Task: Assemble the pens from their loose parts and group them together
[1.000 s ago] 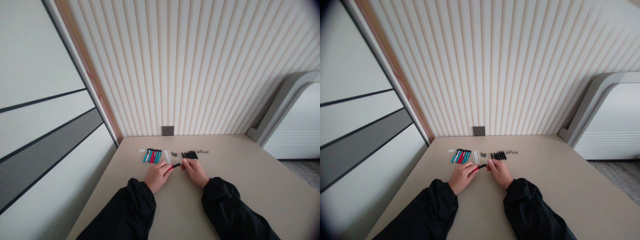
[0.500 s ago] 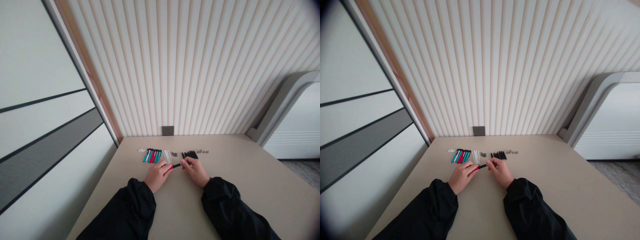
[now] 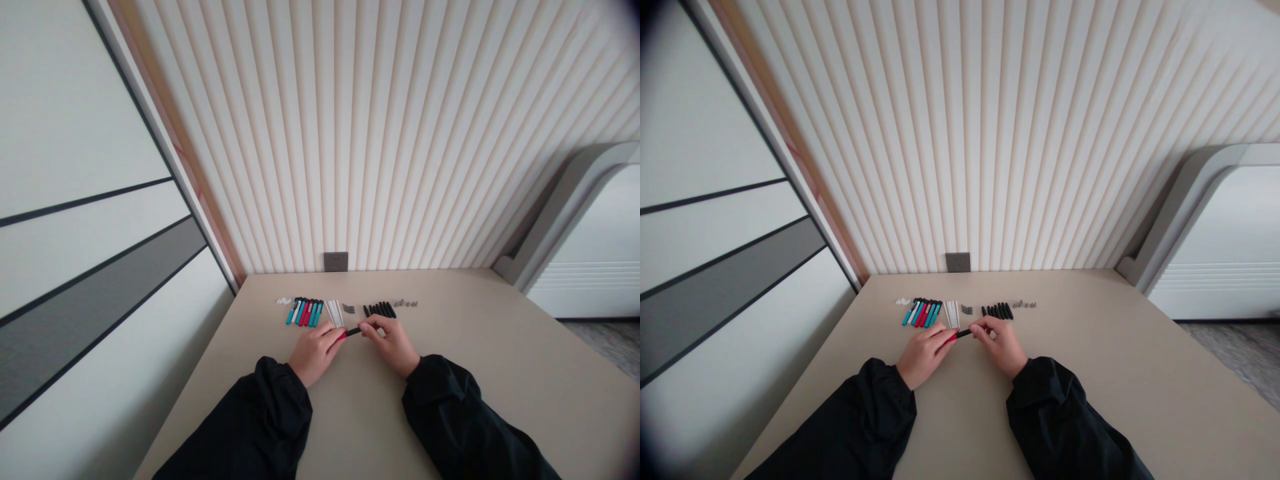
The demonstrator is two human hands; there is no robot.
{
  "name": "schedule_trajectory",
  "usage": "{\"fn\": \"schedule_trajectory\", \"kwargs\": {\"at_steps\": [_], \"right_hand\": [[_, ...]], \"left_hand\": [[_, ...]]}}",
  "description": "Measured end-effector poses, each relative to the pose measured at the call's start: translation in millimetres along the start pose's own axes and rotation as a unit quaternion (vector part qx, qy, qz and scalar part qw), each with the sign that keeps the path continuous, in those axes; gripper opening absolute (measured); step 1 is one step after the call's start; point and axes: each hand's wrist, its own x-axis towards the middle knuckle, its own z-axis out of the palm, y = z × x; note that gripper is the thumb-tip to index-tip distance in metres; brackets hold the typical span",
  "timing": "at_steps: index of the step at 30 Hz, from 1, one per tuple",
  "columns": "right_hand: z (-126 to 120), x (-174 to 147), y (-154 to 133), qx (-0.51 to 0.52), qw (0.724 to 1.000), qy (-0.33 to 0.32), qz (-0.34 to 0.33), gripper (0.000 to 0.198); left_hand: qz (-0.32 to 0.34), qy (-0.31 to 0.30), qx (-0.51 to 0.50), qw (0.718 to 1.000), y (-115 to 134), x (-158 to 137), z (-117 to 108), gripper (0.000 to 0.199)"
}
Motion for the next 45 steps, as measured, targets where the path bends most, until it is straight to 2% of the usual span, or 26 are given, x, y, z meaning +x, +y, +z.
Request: {"fn": "schedule_trajectory", "kwargs": {"at_steps": [5,10,12,16,20,24,34,40,45], "right_hand": [[3,0,4,-0.051,0.998,0.010,0.037,0.044],[3,0,6,0.030,0.998,0.023,0.056,0.045],[1,0,5,0.050,0.998,0.018,0.041,0.039],[-1,0,1,0.027,1.000,0.000,-0.003,0.029],[0,-1,0,0.008,1.000,-0.012,-0.001,0.025],[1,-1,0,-0.014,1.000,-0.010,0.009,0.028],[1,-4,-8,-0.099,0.994,-0.025,-0.036,0.043],[0,-4,-12,-0.083,0.994,-0.035,-0.067,0.034],[-1,-3,-10,-0.126,0.990,-0.023,-0.063,0.043]], "left_hand": [[0.013,-0.005,0.006,1.000,1,0,0,0.023],[-0.002,-0.008,-0.002,1.000,2,0,-1,0.023],[-0.018,-0.006,-0.015,1.000,2,0,-2,0.023],[-0.032,-0.011,-0.030,0.999,2,0,-3,0.024],[-0.031,-0.016,-0.025,0.999,1,1,-2,0.024],[-0.018,-0.010,-0.019,1.000,0,1,-1,0.024],[0.001,-0.025,-0.017,1.000,1,0,-2,0.023],[0.002,-0.030,-0.020,0.999,4,0,-4,0.021],[0.012,-0.035,0.000,0.999,1,0,-2,0.022]]}}
